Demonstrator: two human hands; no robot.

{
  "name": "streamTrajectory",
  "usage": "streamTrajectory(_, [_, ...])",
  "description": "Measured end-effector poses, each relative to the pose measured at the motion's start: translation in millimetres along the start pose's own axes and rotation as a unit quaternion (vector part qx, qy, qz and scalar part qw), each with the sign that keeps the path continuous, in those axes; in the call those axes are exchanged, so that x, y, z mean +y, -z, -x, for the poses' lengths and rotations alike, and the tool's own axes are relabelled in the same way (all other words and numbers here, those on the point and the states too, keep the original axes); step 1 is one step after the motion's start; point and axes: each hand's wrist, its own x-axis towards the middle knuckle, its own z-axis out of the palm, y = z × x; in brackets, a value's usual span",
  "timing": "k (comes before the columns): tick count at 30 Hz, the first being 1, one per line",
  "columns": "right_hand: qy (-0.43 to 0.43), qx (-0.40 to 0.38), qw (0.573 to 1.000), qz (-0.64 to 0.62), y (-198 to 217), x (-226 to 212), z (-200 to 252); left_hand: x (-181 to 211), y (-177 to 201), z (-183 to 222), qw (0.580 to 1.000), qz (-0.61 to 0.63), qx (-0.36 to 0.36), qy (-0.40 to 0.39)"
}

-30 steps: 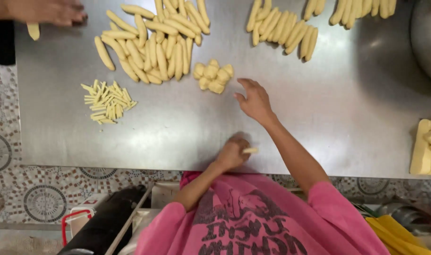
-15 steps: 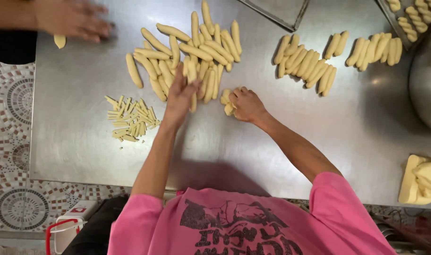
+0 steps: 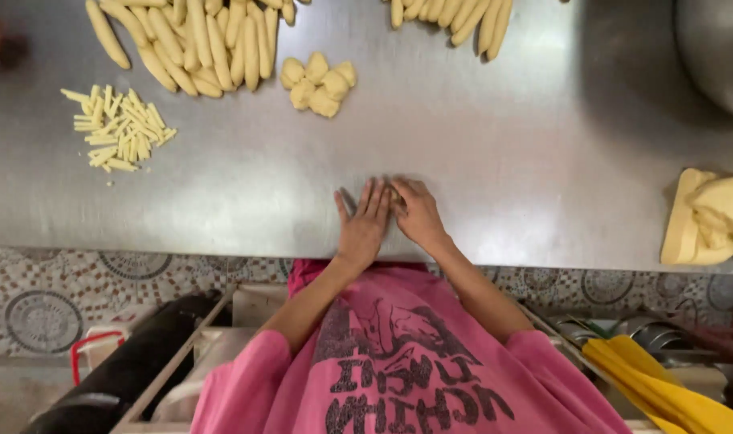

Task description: Manually shaping small pieces of dough into uniform strips on a stainless steel workbench in a bakery production area.

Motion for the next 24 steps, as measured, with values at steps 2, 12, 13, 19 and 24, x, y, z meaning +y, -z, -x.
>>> streamTrajectory(2, [0.091, 0.035, 0.991, 0.09, 6, -1, 26, 22, -5, 0, 0.992, -0.1, -0.07, 0.021])
streamTrajectory(12, [0.129, -0.034, 0.952, 0.276, 2, -4, 28, -28, -43, -25, 0.994, -0.038, -0.071, 0.07])
streamTrajectory(13, [0.128, -0.02, 0.96, 0.248, 10, -6, 33, -57, -41, -21, 0.993, 0.083, 0.006, 0.085])
streamTrajectory(19, [0.115, -0.019, 0.956, 0.27, -11, -39, 46, -282, 64, 13, 0.897, 0.114, 0.231, 0.36])
streamTrajectory(24, [0.056, 0.06, 0.96, 0.268, -33, -76, 35, -415, 95, 13, 0.858, 0.046, 0.294, 0.418])
